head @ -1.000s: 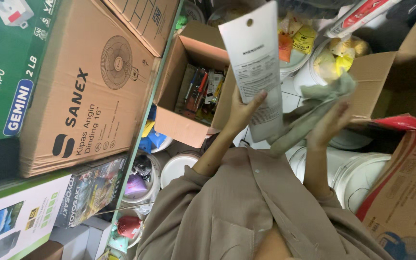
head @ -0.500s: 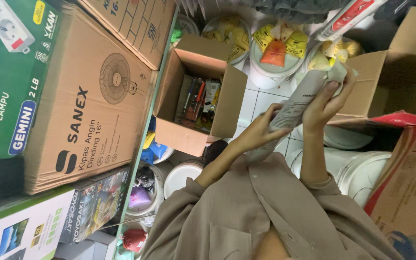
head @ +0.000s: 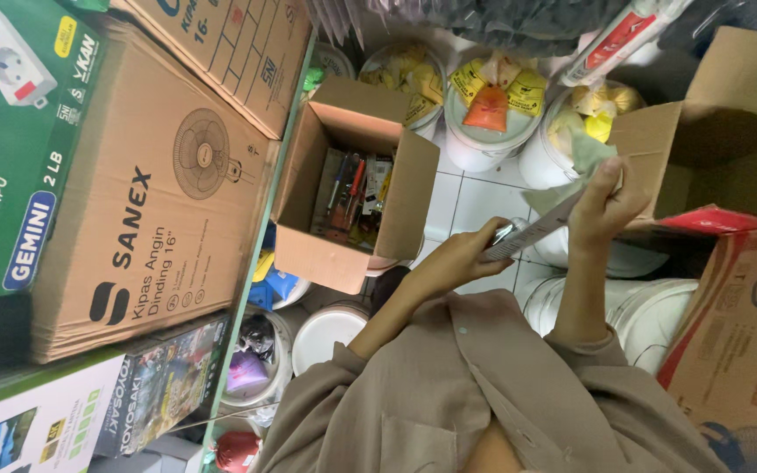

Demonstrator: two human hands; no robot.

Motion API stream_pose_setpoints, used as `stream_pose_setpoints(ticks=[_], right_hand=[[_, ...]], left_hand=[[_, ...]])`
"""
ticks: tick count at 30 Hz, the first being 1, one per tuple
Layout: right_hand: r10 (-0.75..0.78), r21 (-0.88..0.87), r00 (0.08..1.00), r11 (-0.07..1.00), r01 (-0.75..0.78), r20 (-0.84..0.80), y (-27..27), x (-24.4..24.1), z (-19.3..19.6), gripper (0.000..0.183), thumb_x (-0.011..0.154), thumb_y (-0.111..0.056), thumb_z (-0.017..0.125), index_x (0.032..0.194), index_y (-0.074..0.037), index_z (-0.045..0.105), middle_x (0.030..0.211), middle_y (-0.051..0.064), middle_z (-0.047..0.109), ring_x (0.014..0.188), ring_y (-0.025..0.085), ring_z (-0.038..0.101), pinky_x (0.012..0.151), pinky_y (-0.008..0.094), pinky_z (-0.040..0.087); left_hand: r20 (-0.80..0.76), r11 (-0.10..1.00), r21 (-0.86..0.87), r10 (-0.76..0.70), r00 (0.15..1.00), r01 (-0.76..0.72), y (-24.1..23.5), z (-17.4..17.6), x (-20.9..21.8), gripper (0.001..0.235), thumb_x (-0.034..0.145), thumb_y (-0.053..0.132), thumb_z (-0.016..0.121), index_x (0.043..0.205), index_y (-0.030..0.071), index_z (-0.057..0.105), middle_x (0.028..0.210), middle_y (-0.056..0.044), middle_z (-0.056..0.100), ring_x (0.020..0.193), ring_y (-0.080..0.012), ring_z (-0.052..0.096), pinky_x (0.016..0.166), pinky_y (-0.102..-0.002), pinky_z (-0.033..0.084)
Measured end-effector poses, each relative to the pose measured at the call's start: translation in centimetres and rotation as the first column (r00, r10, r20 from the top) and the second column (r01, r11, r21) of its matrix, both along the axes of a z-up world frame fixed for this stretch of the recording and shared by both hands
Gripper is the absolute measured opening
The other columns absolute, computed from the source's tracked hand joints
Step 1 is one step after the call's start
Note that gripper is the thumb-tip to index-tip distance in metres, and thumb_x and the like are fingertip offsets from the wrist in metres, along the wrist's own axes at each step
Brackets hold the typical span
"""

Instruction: The person wipes the packaging of various tools, including soldering irons and screwdrivers, using a cloth. They pick up each item from a cardboard box, wipe it thoroughly, and then hang it on a display rack. The process is repeated for multiple items throughout the video.

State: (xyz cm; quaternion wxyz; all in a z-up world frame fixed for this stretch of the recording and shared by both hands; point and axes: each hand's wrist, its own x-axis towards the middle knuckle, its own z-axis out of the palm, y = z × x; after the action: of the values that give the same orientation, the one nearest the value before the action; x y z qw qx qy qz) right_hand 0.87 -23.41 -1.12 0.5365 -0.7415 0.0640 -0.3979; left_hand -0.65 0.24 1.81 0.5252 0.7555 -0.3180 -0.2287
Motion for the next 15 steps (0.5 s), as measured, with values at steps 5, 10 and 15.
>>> stream_pose_setpoints(ticks=[5, 10, 15], right_hand=[[-0.073, 0.242, 0.996, 0.968, 0.058, 0.051, -2.3, 0.2, -0.5, 0.042, 0.118, -0.031, 0.052, 0.085, -0.004, 0.049, 0.078, -0.003, 0.047, 0.072, 0.008, 0.044, 0.065, 0.027, 0.038], [-0.19, 0.554, 0.914, 0.831, -0.044, 0.358, -7.4, -1.5, 2.4, 0.064, 0.106, -0.05, 0.052, 0.141, 0.004, 0.058, 0.138, 0.019, 0.063, 0.128, 0.028, 0.064, 0.108, 0.043, 0.057], [-0.102, 0.194, 0.958, 0.98, 0.05, 0.266, -0.5, -4.2, 2.6, 0.068, 0.113, -0.058, 0.039, 0.16, -0.009, 0.039, 0.16, 0.014, 0.044, 0.151, 0.028, 0.042, 0.132, 0.042, 0.031]], left_hand=[[0.082, 1.0, 0.03, -0.005, 0.997, 0.002, -0.7, 0.7, -0.1, 0.056, 0.093, 0.03, 0.072, 0.14, 0.014, 0.044, 0.099, -0.02, 0.075, 0.091, -0.0386, 0.073, 0.076, -0.044, 0.054], [-0.124, 0.994, -0.062, 0.081, 0.989, -0.089, 0.4, -1.0, 1.0, 0.062, 0.093, 0.033, 0.072, 0.143, 0.013, 0.042, 0.107, -0.022, 0.072, 0.099, -0.0374, 0.073, 0.083, -0.045, 0.057], [0.064, 0.986, -0.072, 0.155, 0.986, -0.15, -0.3, -3.4, 1.2, 0.065, 0.096, 0.031, 0.075, 0.147, 0.011, 0.041, 0.114, -0.028, 0.071, 0.108, -0.0425, 0.069, 0.087, -0.046, 0.056]])
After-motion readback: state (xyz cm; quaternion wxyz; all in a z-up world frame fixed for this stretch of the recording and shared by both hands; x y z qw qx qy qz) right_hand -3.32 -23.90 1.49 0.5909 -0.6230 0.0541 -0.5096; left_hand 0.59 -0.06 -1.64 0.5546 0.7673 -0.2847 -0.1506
